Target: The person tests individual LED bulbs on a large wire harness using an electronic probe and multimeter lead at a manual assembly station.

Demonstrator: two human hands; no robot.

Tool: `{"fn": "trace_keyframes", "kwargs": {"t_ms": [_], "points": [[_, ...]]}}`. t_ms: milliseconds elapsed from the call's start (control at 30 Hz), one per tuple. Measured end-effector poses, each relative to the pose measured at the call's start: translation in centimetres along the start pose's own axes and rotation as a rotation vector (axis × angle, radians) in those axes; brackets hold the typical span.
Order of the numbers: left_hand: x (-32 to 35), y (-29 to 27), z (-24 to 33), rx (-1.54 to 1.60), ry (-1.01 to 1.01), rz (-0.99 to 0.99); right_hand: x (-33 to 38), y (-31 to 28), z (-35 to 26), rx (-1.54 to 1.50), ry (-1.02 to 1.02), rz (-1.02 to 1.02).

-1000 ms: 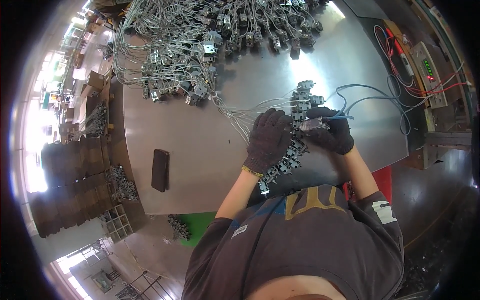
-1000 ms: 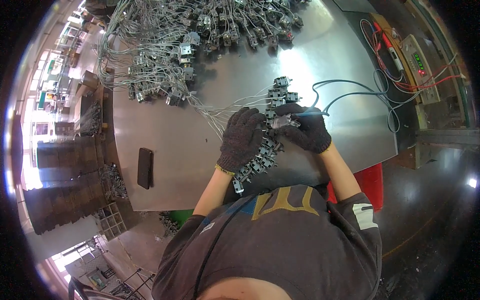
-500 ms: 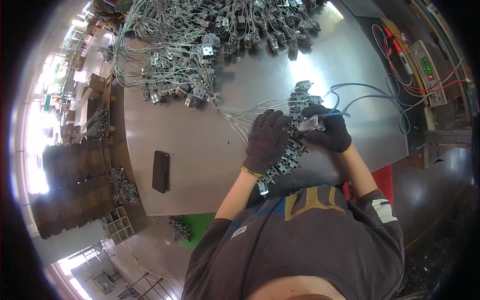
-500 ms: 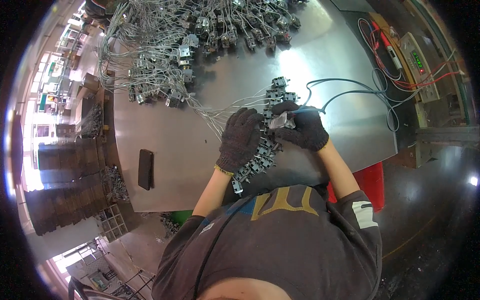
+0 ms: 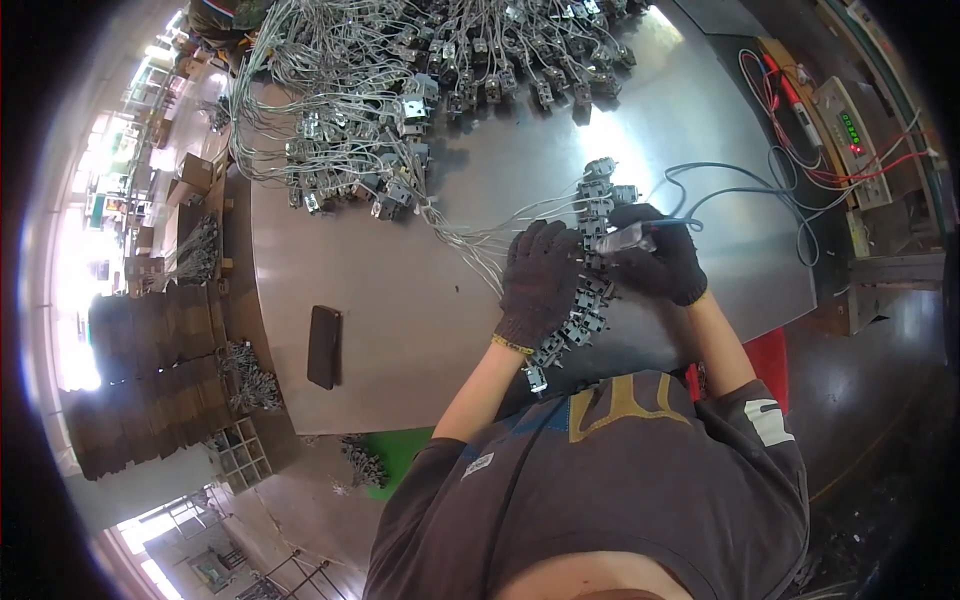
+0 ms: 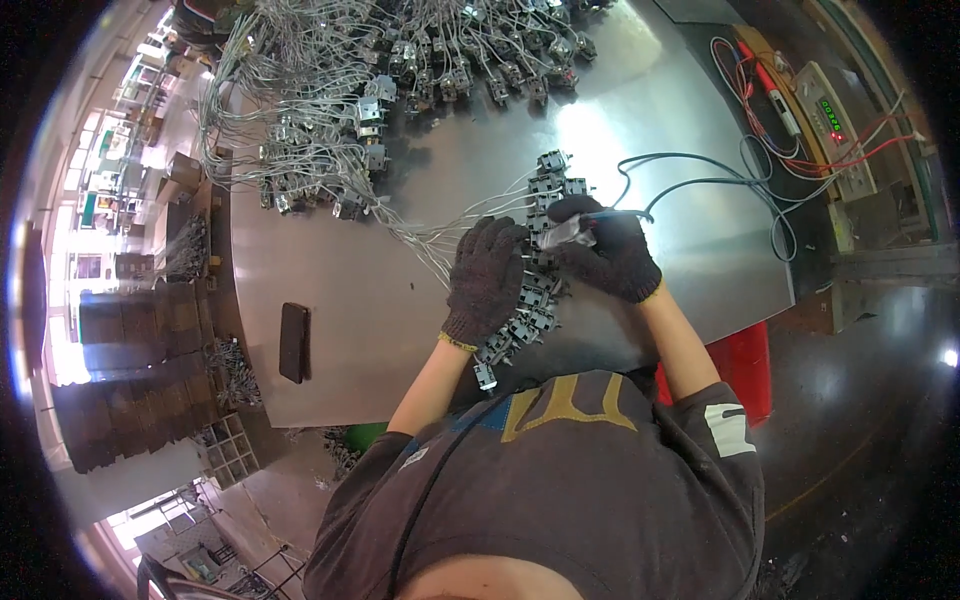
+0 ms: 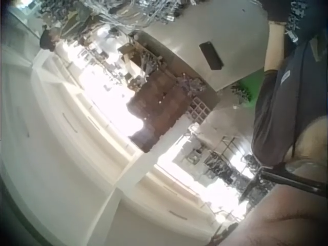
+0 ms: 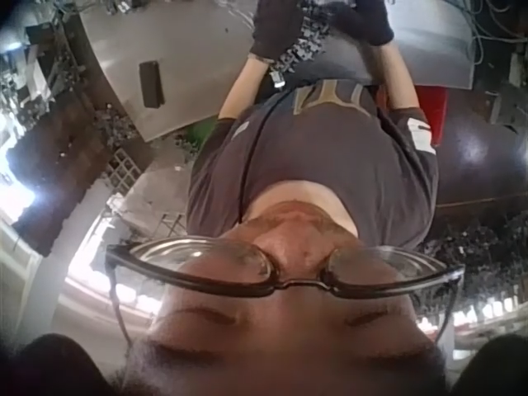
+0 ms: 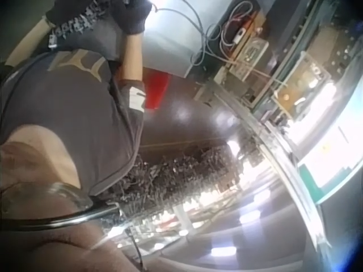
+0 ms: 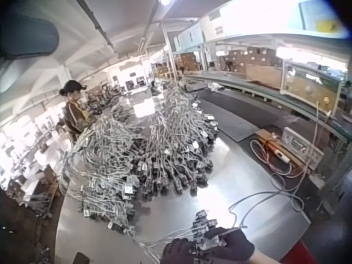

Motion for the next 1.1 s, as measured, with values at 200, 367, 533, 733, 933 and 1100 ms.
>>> {"fn": "trace_keyframes", "kwargs": {"t_ms": [200, 367, 533, 733, 933, 1100], "points": [[-1.5, 1.0, 0.7, 0.056, -0.069, 0.041, 2.3, -1.3, -0.2, -0.160, 0.135, 0.167], [-1.5, 1.6, 0.6, 0.015, -0.071, 0.043, 2.2, -1.6, -0.2, -0.006, 0.062, 0.161], [-1.3, 1.0, 0.9, 0.035, -0.043, 0.051, 2.0, -1.3, -0.6, 0.033, 0.048, 0.182], [-0.3, -1.6, -2.0, 0.758, -0.213, -0.072, 1.3, -1.4, -1.3, 0.079, 0.058, 0.161], [3.6, -7.7, -1.2, 0.155, 0.212, -0.303, 1.2, -1.7, -2.0, 0.103, 0.015, 0.117], [8.0, -6.8, 0.1, -0.027, 0.247, -0.224, 1.1, -1.3, -1.6, -0.010, 0.119, 0.083]]}}
Point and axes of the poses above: each hand's wrist, its own x-axis away from the middle knuckle, its own y-axis out of the palm, z = x × y, the point moved 9 cm from there along -x, towards the middle knuckle, and after that the axes turned 8 degrees about -x, right-handed, at the moved point
